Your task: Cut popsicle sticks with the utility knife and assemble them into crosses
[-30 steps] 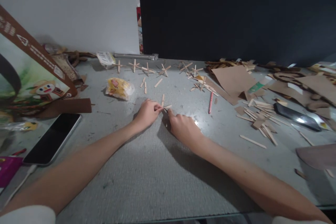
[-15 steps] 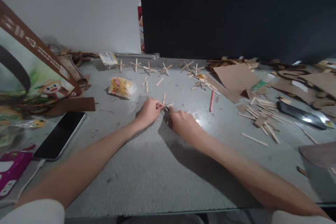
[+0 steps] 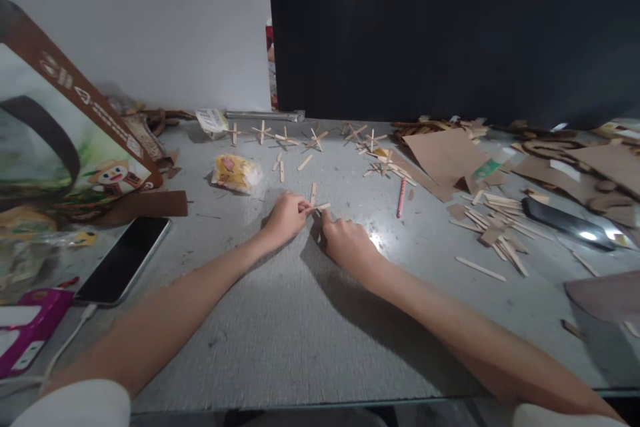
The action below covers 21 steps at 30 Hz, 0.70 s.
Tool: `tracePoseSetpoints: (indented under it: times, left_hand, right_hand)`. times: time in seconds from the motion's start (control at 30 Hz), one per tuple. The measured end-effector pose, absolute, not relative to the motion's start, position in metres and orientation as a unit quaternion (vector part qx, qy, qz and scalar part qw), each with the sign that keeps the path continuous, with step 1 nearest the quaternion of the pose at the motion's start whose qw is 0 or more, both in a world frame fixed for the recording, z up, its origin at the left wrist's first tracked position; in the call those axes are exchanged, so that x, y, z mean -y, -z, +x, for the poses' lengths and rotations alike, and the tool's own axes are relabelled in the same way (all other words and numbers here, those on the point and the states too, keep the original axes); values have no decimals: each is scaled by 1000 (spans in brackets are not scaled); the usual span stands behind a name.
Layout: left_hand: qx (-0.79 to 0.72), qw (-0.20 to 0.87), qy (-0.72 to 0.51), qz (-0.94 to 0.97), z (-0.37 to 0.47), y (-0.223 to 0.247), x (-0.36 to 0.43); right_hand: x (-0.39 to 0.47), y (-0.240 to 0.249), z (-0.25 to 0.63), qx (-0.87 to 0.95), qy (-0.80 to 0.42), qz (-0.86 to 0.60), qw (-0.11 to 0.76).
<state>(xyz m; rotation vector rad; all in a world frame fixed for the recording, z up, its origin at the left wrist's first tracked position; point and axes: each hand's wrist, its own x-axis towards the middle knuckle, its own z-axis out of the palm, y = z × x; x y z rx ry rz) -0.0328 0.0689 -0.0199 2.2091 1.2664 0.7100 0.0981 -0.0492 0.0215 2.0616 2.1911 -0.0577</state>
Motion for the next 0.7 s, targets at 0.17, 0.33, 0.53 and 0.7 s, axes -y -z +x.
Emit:
tracePoseSetpoints:
  times: [0.17, 0.33, 0.53, 0.7]
  left_hand:
    - [-423, 209, -283, 835, -36, 27, -71]
    - [-404, 214, -300, 837, -37, 28, -72]
    - [-403, 221, -296, 837, -39, 26, -74]
    - [-425, 236, -285, 826, -39, 24, -75]
  right_hand:
    - [49, -23, 96, -718, 24, 693, 62]
    - [51, -23, 94, -714, 34, 697, 53]
    - [51, -17, 93, -698, 1, 714, 44]
    - [48, -20, 88, -687, -7, 725, 49]
